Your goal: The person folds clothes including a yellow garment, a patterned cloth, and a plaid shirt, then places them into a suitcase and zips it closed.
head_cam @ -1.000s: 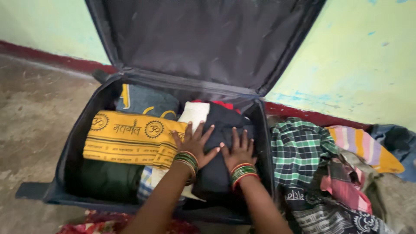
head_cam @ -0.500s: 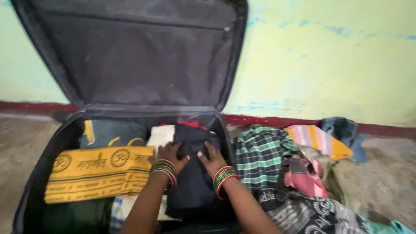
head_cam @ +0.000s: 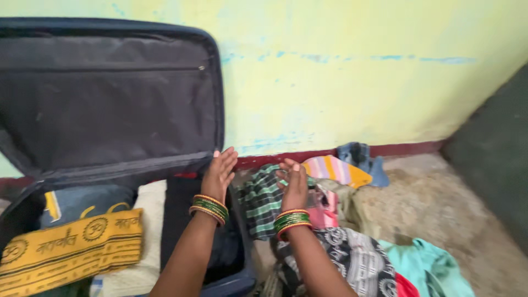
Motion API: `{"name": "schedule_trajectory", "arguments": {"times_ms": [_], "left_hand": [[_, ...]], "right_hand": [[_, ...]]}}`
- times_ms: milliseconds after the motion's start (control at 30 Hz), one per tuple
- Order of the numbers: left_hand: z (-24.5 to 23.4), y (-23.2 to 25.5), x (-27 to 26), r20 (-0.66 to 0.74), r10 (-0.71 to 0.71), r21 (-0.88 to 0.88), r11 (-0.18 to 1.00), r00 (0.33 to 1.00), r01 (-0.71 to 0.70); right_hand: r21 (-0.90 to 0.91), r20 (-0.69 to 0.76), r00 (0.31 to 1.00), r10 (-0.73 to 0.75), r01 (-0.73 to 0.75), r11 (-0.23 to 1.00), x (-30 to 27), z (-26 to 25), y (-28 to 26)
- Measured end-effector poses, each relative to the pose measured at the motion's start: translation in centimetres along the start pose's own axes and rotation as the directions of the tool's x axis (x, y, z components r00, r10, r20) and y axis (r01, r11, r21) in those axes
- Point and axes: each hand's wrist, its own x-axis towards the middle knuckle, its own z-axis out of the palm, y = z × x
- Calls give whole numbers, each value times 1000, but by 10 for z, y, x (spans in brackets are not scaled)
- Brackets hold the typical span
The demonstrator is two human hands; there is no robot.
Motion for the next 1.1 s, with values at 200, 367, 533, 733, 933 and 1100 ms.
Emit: {"name": "schedule_trajectory", "arguments": {"times_ms": [200,367,533,733,933,1100], "left_hand": [[68,-26,3,168,-64,-37,997,984,72],[107,-86,6,230,-206,92,978,951,190],[131,-163,19,247,-342,188,935,907,301],[137,-244,39,236,-408,196,909,882,368],[118,-260,24,212,-340,233,928,916,290],[105,-223,26,206,-234,565,821,950,80]], "right_hand": [[-14,-102,994,-36,34,999,38,-92,-26],[43,-156,987,42,-36,998,84,-175,24],[-478,-127,992,12,-72,875,123,-245,106],[-921,-70,888,454,-233,314,112,-246,125],[-986,-30,866,499,-107,126,86,-237,163],[-979,39,933,357,-35,198,106,-225,153]]}}
